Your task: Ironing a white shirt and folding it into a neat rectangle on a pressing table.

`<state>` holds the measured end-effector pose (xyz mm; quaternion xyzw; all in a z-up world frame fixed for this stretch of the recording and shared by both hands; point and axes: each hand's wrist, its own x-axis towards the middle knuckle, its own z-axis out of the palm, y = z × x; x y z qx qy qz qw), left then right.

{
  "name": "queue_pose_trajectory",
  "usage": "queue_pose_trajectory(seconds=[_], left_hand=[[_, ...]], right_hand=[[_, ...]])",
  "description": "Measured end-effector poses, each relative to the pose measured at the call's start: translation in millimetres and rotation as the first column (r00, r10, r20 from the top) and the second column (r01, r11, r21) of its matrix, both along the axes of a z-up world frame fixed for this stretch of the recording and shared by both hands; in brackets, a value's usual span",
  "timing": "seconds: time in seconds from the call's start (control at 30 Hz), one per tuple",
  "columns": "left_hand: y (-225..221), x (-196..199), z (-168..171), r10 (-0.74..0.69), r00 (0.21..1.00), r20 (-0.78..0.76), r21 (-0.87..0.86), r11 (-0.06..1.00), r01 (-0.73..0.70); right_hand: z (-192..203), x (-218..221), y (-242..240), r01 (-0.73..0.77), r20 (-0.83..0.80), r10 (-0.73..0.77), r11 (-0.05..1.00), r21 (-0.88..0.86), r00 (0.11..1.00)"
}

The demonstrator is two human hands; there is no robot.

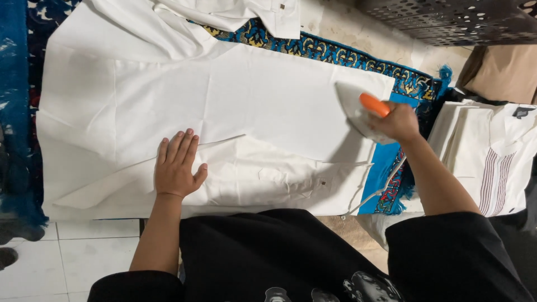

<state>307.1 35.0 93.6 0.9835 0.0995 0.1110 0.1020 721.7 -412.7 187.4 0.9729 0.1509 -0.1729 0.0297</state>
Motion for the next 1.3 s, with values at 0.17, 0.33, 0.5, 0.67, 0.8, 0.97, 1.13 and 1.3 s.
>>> queue_pose_trajectory(seconds=[0.17,0.33,0.5,0.67,0.8,0.97,1.13,1.3], left_hand=[[2.1,4.8,3.4,-0.001,1.000,0.014,-0.009,1.000,0.001],[1.9,4.5,0.4,0.006,1.000,0.014,-0.001,1.000,-0.006],[1.5,3.3,3.3,0.004,1.000,-0.016,-0.010,1.000,-0.004],[1.5,3.7,3.3,-0.002,1.000,-0.009,-0.016,1.000,0.001],[3.2,5.3,3.8,-0.007,1.000,-0.002,-0.008,1.000,0.007],[2.8,4.7,5.7,-0.005,1.000,0.018,0.018,1.000,0.005],[2.6,4.9,1.2,-0.002,1.000,0.017,0.015,1.000,0.002],[2.8,5.1,3.5,-0.007,1.000,0.005,0.010,1.000,0.006]], right_hand=[[-16.0,-103.1,-21.6,-0.688,-0.263,0.645,0.716,-0.117,0.717],[-67.5,-75.2,-57.3,-0.642,0.007,0.652,0.747,-0.172,0.758],[-51.2,15.7,-5.1,-0.377,0.289,0.414,0.909,-0.178,0.863],[-71.8,74.2,-16.8,0.088,0.199,-0.070,0.993,-0.083,0.977],[-22.5,-12.9,-3.3,0.048,-0.102,-0.046,0.999,0.017,0.994],[-30.5,-90.2,-35.1,-0.436,-0.223,0.387,0.865,-0.248,0.895],[-19.8,-26.6,-0.4,0.015,-0.066,-0.031,0.973,-0.229,0.997],[-32.7,38.1,-4.5,0.172,0.012,-0.172,0.984,-0.039,0.985]])
